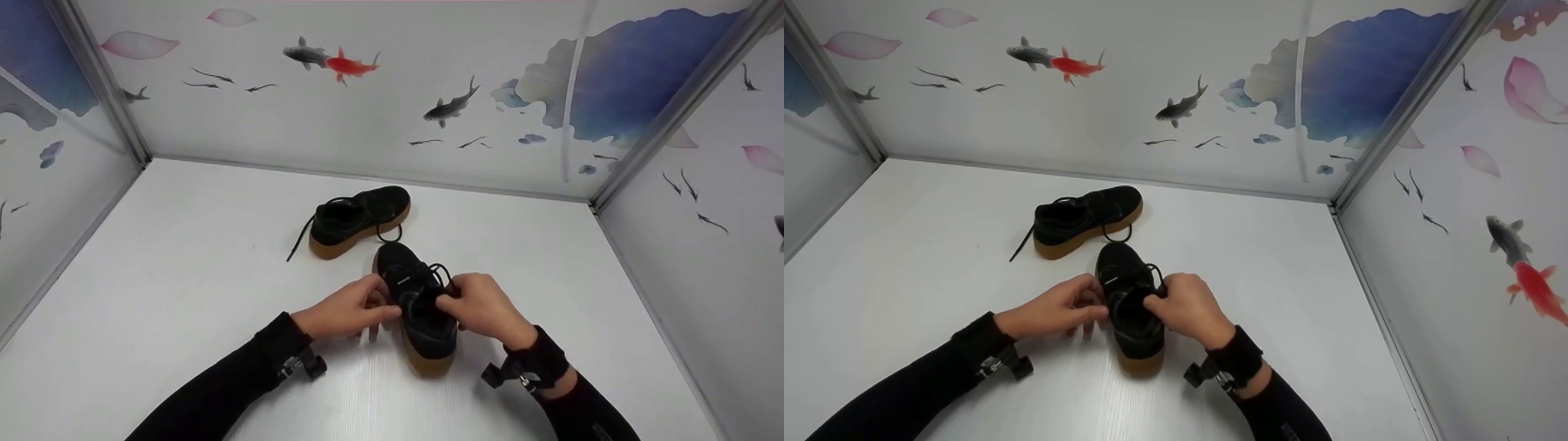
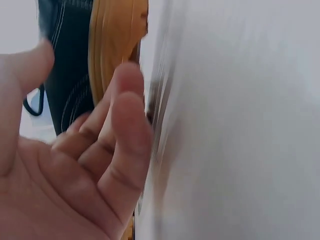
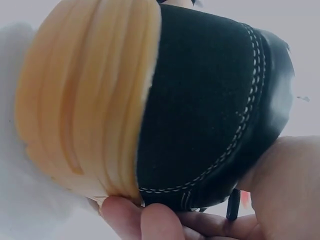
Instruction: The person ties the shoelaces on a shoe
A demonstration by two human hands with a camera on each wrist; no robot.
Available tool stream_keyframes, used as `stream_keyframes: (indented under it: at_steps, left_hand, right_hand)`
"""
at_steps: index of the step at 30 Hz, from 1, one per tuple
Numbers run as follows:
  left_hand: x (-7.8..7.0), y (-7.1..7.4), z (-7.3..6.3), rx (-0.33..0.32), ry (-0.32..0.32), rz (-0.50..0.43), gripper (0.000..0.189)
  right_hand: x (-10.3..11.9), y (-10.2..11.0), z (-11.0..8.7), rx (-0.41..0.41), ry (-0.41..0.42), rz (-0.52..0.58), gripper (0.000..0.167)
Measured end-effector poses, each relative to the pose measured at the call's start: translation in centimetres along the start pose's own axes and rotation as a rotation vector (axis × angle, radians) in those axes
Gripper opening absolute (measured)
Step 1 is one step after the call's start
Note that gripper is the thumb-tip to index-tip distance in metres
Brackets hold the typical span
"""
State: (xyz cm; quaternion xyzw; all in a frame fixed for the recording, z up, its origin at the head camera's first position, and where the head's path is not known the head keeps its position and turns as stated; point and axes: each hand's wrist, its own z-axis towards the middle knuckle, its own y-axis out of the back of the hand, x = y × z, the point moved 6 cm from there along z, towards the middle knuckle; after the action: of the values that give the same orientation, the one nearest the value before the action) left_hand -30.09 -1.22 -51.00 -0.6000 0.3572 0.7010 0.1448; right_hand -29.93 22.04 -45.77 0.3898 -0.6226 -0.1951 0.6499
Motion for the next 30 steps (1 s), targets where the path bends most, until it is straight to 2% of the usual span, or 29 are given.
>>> stream_keyframes:
  at_steps: [8,12,14,20,23,27,30]
  left_hand:
    - [-0.9,-0.9,0.8,-0.140,-0.022,0.025,0.040]
    - [-1.4,-1.0,1.5,-0.203,-0.028,0.060,0.042]
    - [-1.6,-1.1,2.1,-0.223,-0.020,0.048,0.045]
    - [-2.3,-1.8,4.1,-0.241,-0.007,-0.044,0.058]
    - [-2.8,-2.5,5.6,-0.241,-0.021,-0.051,0.059]
    - [-3.7,-3.6,7.7,-0.212,-0.052,-0.033,0.059]
    - [-4.0,-4.6,9.3,-0.177,-0.067,-0.053,0.061]
  right_hand:
    - [-0.3,1.2,0.5,-0.105,0.003,-0.017,0.020]
    - [-0.8,1.8,1.0,-0.161,-0.005,-0.024,0.020]
    - [-1.1,2.2,1.2,-0.188,-0.022,-0.021,0.020]
    - [-2.5,3.8,2.0,-0.255,-0.068,-0.029,0.022]
    - [-3.7,4.9,2.3,-0.291,-0.097,-0.047,0.025]
    - [-5.8,6.6,2.8,-0.343,-0.131,-0.049,0.028]
    - [-7.6,7.8,3.0,-0.382,-0.144,-0.045,0.030]
